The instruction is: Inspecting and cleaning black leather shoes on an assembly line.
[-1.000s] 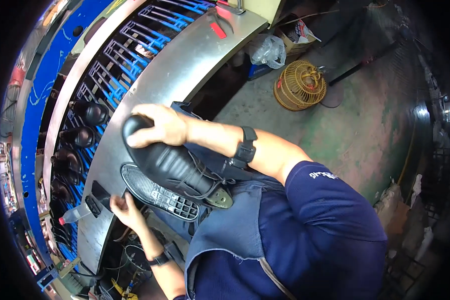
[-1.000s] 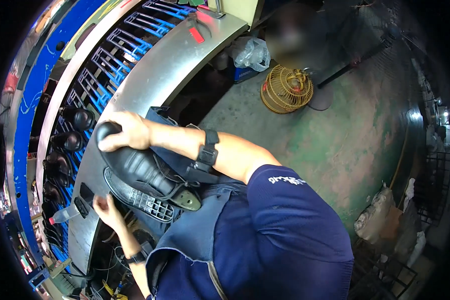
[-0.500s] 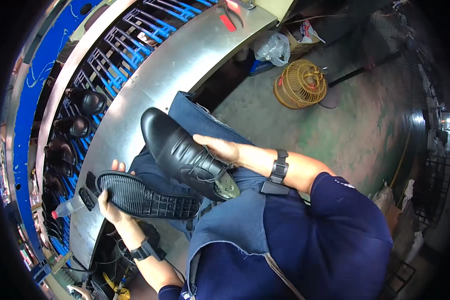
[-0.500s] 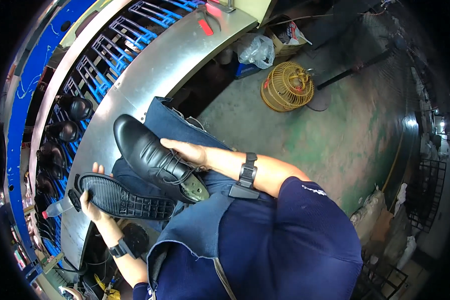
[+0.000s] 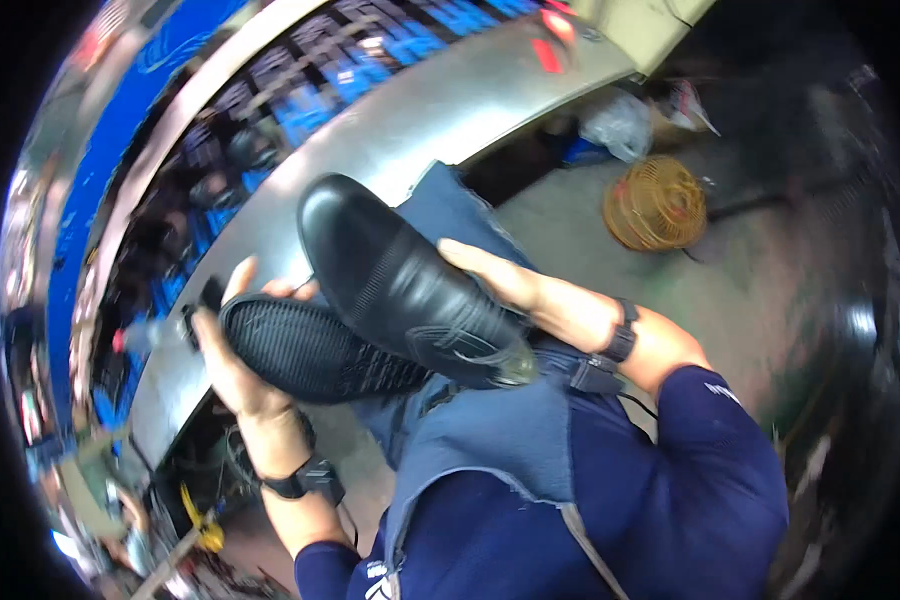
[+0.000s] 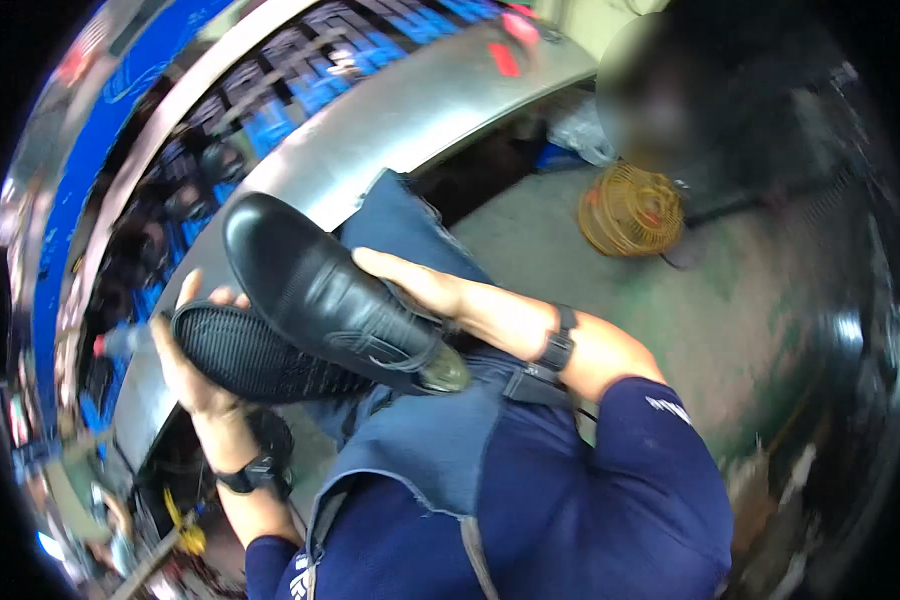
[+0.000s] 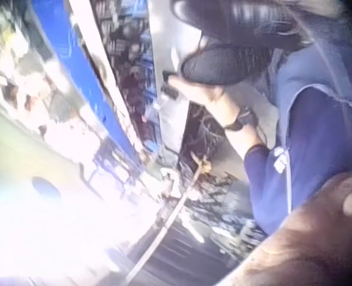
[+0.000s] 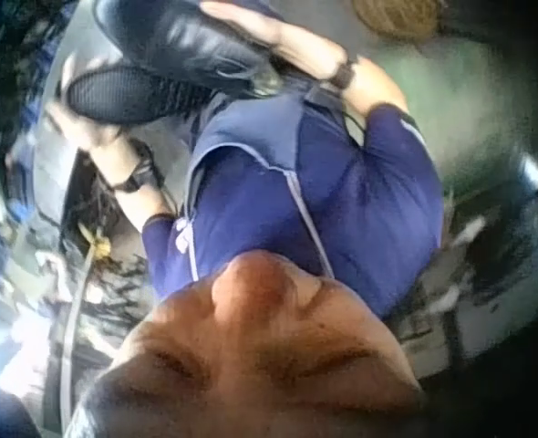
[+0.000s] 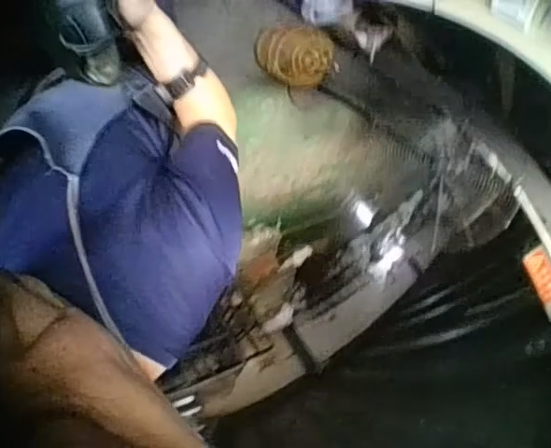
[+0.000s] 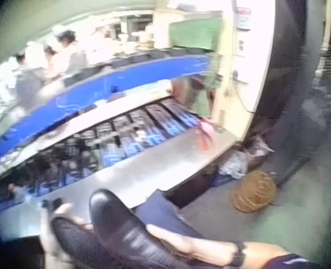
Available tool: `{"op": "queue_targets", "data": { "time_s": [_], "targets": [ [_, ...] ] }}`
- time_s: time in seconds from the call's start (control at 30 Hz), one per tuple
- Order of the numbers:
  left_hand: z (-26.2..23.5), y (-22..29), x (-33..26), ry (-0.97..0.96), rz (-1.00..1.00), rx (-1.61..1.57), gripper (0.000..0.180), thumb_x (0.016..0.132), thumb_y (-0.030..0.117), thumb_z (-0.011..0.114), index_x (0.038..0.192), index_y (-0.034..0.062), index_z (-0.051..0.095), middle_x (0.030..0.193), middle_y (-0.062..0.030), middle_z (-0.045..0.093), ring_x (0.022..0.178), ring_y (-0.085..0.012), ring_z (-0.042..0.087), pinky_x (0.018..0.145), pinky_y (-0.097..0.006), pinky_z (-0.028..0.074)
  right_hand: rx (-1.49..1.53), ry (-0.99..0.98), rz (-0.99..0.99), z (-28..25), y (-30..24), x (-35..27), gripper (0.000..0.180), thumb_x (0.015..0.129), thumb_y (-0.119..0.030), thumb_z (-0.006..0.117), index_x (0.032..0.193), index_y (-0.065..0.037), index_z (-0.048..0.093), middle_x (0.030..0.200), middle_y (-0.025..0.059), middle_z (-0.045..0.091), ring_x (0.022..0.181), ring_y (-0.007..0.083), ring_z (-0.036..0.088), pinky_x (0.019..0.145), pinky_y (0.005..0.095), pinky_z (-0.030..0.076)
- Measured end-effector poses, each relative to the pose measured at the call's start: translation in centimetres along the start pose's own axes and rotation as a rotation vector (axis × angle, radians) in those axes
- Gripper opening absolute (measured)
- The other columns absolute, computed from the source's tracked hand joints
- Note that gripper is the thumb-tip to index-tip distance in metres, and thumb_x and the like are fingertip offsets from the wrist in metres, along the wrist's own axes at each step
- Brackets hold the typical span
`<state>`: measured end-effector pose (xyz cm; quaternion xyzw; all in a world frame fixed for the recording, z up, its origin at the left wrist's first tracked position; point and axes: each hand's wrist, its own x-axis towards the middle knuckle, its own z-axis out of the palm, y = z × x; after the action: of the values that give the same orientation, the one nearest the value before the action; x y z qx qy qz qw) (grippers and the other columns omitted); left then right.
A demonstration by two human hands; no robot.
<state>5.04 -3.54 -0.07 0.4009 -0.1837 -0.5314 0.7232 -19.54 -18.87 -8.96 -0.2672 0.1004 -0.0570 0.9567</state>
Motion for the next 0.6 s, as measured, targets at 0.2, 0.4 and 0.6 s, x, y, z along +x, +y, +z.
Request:
{"op": "queue_targets", "data": {
  "time_s": [0.2,0.4,0.6],
  "targets": [
    [3.4,-3.6,-0.6,-0.202,0.030,0.015,0.073,0.107,0.054,0.021,0.131,-0.0073,0.054,0.121,-0.0259,0.064,0.115,-0.0369,0.062,0.104,-0.047,0.048,-0.653,-0.201,-0.063,2.3,1.4,-2.9,0.059,0.102,-0.037,0.045,0.142,0.006,0.048,0.136,0.0149,0.060,0.126,0.0210,0.054,0.109,0.0352,0.040],
    [3.3,-3.6,-2.4,-0.276,0.103,0.208,0.067,0.107,0.043,0.020,0.129,-0.0086,0.056,0.125,-0.0256,0.063,0.118,-0.0337,0.061,0.105,-0.043,0.046,-0.647,-0.121,-0.073,2.8,2.9,-3.6,0.062,0.101,-0.045,0.044,0.134,0.007,0.053,0.118,0.0123,0.066,0.108,0.0177,0.060,0.097,0.0319,0.045],
    [3.5,-3.6,-2.9,-0.227,0.219,0.345,0.064,0.107,0.040,0.025,0.125,-0.0100,0.060,0.123,-0.0229,0.066,0.111,-0.0301,0.065,0.102,-0.040,0.048,-0.675,-0.126,-0.086,3.5,1.9,-3.1,0.062,0.101,-0.046,0.043,0.134,0.007,0.053,0.119,0.0130,0.065,0.109,0.0187,0.060,0.097,0.0320,0.045]
  ]
}}
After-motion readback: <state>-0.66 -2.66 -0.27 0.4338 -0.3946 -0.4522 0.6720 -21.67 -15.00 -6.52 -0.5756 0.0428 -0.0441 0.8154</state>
